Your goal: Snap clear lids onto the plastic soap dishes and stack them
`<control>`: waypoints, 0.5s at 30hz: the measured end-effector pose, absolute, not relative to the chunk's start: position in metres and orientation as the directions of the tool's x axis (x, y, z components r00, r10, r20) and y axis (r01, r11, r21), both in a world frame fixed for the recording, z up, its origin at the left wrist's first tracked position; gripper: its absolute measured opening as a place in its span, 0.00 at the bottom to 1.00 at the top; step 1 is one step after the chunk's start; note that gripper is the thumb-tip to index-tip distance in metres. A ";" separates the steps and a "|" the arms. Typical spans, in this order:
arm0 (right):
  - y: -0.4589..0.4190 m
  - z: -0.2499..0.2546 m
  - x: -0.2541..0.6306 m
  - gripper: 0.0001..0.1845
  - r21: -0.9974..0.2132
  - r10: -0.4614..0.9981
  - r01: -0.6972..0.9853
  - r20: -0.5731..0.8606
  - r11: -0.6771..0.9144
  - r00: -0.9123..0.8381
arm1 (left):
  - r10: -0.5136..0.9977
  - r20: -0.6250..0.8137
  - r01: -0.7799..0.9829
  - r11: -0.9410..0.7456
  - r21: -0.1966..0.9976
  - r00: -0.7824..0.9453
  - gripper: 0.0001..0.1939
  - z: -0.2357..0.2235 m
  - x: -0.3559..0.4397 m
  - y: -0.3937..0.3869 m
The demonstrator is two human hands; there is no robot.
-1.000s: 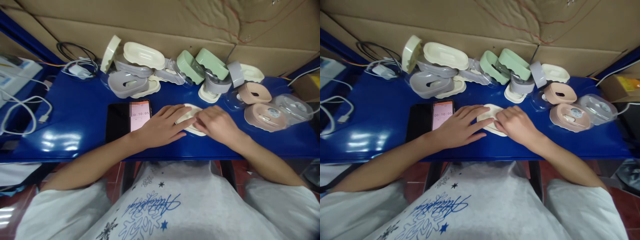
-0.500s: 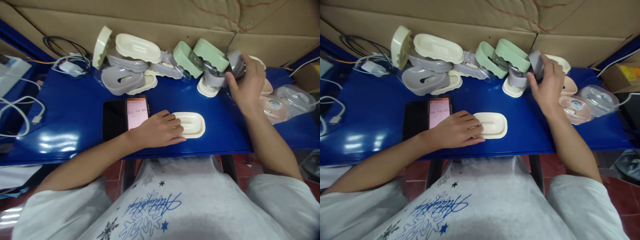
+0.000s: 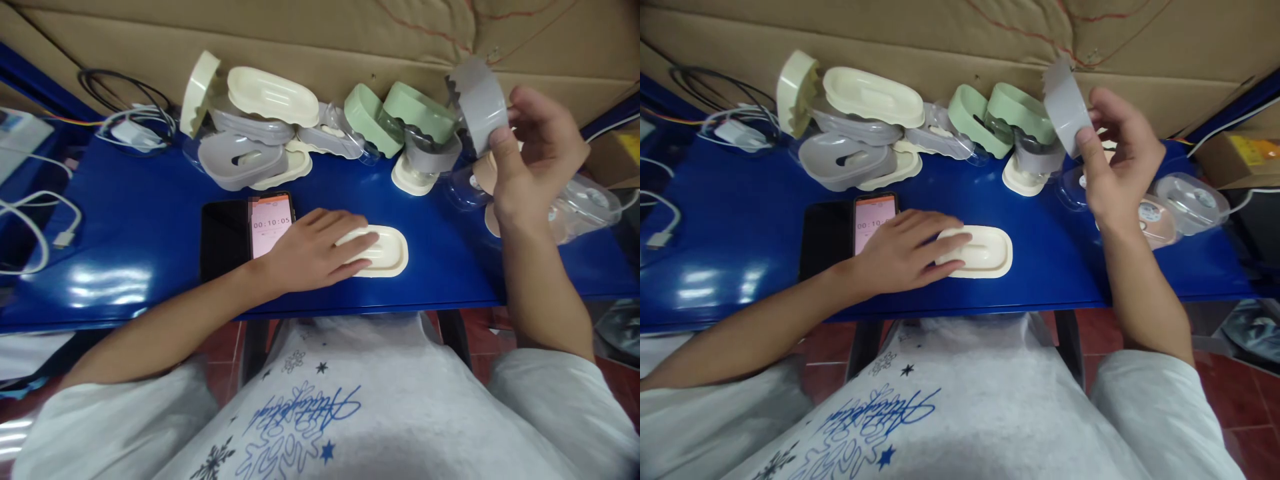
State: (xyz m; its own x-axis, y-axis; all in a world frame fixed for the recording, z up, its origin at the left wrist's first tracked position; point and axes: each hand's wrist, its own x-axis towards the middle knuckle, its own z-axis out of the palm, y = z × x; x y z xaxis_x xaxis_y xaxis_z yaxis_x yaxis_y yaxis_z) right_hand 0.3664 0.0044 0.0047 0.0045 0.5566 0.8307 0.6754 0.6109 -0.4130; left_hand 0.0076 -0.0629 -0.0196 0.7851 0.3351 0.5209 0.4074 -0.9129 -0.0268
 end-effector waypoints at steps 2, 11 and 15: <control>-0.017 0.013 0.352 0.24 -0.372 0.564 0.677 0.822 0.635 -0.077 | 0.422 0.639 0.450 -0.883 0.131 0.643 0.21 -0.013 0.005 -0.062; -0.078 0.011 0.303 0.28 -0.323 0.432 0.287 0.642 0.902 -0.633 | 0.717 0.298 0.043 -0.416 0.909 0.630 0.39 0.006 -0.007 -0.037; -0.077 0.014 0.308 0.24 -0.385 0.492 0.313 0.592 0.868 -0.638 | 0.644 0.182 0.158 -0.433 0.888 0.743 0.30 0.003 -0.010 -0.030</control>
State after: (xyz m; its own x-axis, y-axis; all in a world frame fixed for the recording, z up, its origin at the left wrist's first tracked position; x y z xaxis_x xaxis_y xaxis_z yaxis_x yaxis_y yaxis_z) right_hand 0.3077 -0.0767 0.0142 -0.6379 0.4923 0.5923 0.3127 0.8683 -0.3850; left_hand -0.0100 -0.0303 0.0035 0.7431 0.6440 0.1816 0.1582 -0.4328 0.8875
